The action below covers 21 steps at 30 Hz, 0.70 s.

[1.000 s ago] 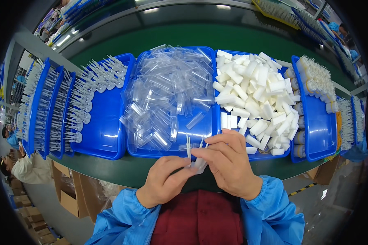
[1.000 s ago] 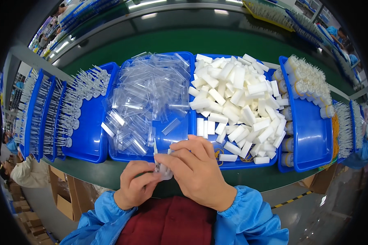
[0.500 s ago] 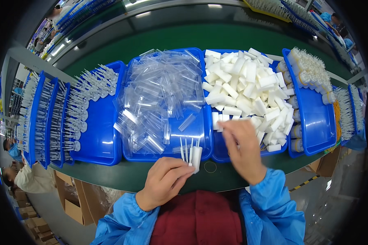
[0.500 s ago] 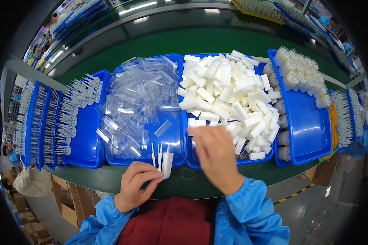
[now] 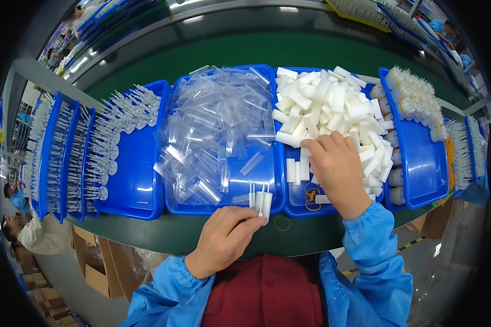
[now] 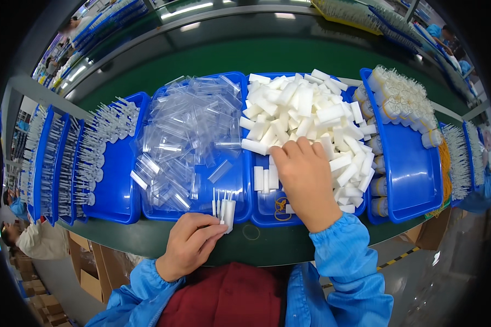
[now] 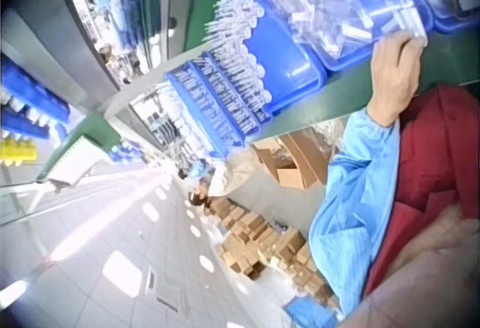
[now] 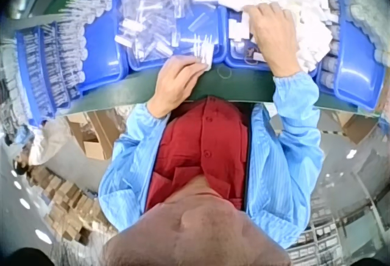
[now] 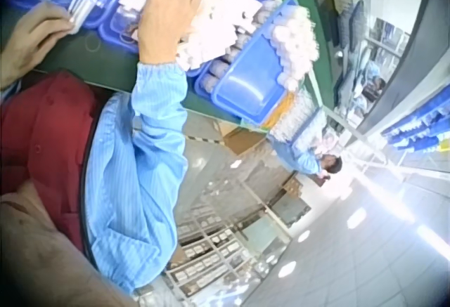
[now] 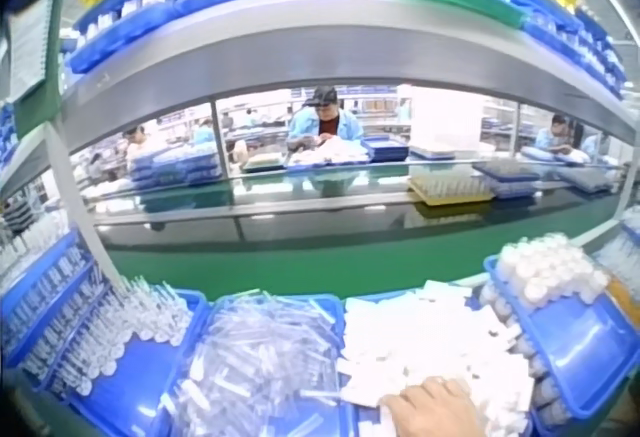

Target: Assembling clear plastic tubes with white internal components and bundling them with rubber bands.

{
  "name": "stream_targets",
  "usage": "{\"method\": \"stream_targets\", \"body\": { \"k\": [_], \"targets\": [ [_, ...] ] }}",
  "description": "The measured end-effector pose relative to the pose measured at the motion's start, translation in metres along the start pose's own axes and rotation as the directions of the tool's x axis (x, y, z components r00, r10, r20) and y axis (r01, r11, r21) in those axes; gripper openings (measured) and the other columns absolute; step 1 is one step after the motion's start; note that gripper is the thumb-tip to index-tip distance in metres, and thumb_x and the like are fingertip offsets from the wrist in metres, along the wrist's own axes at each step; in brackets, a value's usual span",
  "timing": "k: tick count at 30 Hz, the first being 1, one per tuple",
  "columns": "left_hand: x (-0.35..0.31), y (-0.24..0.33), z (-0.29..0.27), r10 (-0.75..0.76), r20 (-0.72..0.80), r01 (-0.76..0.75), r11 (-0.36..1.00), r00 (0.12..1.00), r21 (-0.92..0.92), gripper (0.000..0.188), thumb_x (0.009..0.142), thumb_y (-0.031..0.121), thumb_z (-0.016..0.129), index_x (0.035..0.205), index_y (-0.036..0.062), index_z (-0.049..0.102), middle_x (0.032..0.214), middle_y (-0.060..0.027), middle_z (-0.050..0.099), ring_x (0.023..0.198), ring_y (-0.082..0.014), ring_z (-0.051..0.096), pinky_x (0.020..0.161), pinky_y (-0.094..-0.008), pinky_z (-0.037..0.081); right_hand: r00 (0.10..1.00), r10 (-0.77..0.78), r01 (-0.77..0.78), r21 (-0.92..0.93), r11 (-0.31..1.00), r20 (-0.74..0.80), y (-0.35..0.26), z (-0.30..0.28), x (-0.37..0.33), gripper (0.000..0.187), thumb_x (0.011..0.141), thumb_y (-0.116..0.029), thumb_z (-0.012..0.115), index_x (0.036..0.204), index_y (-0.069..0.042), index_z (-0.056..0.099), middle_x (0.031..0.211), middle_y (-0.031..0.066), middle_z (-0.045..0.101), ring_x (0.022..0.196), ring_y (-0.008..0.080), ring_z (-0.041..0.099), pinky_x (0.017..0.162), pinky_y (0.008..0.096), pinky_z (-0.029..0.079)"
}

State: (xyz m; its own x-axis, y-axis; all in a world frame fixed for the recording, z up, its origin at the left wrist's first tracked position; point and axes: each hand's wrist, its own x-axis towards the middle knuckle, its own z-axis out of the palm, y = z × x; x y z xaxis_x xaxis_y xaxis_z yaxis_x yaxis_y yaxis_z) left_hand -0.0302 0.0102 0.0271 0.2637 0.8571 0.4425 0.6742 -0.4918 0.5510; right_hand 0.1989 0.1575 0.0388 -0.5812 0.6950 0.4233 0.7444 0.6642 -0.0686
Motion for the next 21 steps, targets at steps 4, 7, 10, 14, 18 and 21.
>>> {"method": "stream_targets", "body": {
  "k": [4, 7, 10, 14, 18, 21],
  "targets": [
    [0.001, -0.002, 0.003, 0.004, -0.015, -0.004, 0.999, 1.0, -0.035, 0.033, 0.073, -0.004, 0.08, 0.104, 0.0052, 0.072, 0.101, -0.0088, 0.066, 0.086, -0.0257, 0.065, 0.071, -0.0353, 0.053, 0.997, -0.029, 0.036, -0.086, 0.996, 0.072, -0.004, 0.003, 0.0, 0.017, 0.076, -0.004, 0.064, 0.093, -0.005, 0.064, 0.085, 0.007, 0.06, 0.087, 0.0243, 0.058, 0.079, 0.0355, 0.045],
    [-0.001, -0.003, 0.004, 0.007, -0.015, -0.008, 0.999, 1.0, -0.048, 0.036, 0.071, -0.006, 0.079, 0.105, 0.0051, 0.073, 0.101, -0.0086, 0.067, 0.086, -0.0258, 0.065, 0.071, -0.0353, 0.054, 0.991, -0.016, 0.028, -0.085, 0.996, 0.131, -0.004, 0.0, -0.004, 0.021, 0.073, -0.002, 0.067, 0.094, -0.004, 0.063, 0.086, 0.0079, 0.061, 0.086, 0.0256, 0.059, 0.079, 0.0364, 0.046],
    [-0.003, 0.0, -0.001, 0.002, -0.008, -0.002, 1.0, 1.0, -0.028, 0.038, 0.07, -0.008, 0.077, 0.106, 0.0054, 0.073, 0.102, -0.0083, 0.067, 0.086, -0.0256, 0.065, 0.071, -0.0352, 0.053, 0.988, 0.058, -0.08, 0.146, 0.986, 0.146, -0.007, -0.012, -0.004, 0.029, 0.074, 0.003, 0.068, 0.102, -0.002, 0.064, 0.09, 0.0101, 0.064, 0.083, 0.0268, 0.063, 0.076, 0.0372, 0.05],
    [0.002, 0.006, -0.008, 0.062, 0.037, -0.061, 0.998, 0.997, -0.015, 0.035, 0.077, 0.001, 0.069, 0.112, 0.0034, 0.072, 0.106, -0.009, 0.066, 0.09, -0.0259, 0.065, 0.075, -0.036, 0.053, 0.928, 0.288, -0.367, 0.724, 0.584, 0.238, -0.028, -0.031, -0.008, 0.034, 0.084, 0.007, 0.066, 0.117, 0.001, 0.063, 0.097, 0.0104, 0.067, 0.084, 0.0198, 0.069, 0.074, 0.0312, 0.054],
    [0.01, 0.018, -0.016, 0.152, 0.109, -0.154, 0.988, 0.982, 0.006, 0.034, 0.079, 0.008, 0.067, 0.113, 0.003, 0.072, 0.109, -0.0085, 0.066, 0.092, -0.0238, 0.065, 0.076, -0.0344, 0.053, 0.796, 0.458, -0.43, 0.902, -0.032, 0.395, -0.05, -0.027, -0.016, 0.028, 0.094, 0.001, 0.064, 0.122, 0.002, 0.063, 0.101, 0.0069, 0.068, 0.091, 0.0096, 0.068, 0.079, 0.0251, 0.053],
    [0.013, 0.022, -0.018, 0.194, 0.145, -0.198, 0.98, 0.97, 0.016, 0.034, 0.08, 0.01, 0.067, 0.113, 0.0031, 0.071, 0.111, -0.008, 0.066, 0.094, -0.0229, 0.065, 0.076, -0.0333, 0.053, 0.785, 0.464, -0.459, 0.888, -0.008, 0.41, -0.059, -0.025, -0.018, 0.023, 0.097, -0.005, 0.066, 0.119, 0.002, 0.065, 0.103, 0.0063, 0.068, 0.088, 0.0081, 0.066, 0.078, 0.0236, 0.052]
  ]
}}
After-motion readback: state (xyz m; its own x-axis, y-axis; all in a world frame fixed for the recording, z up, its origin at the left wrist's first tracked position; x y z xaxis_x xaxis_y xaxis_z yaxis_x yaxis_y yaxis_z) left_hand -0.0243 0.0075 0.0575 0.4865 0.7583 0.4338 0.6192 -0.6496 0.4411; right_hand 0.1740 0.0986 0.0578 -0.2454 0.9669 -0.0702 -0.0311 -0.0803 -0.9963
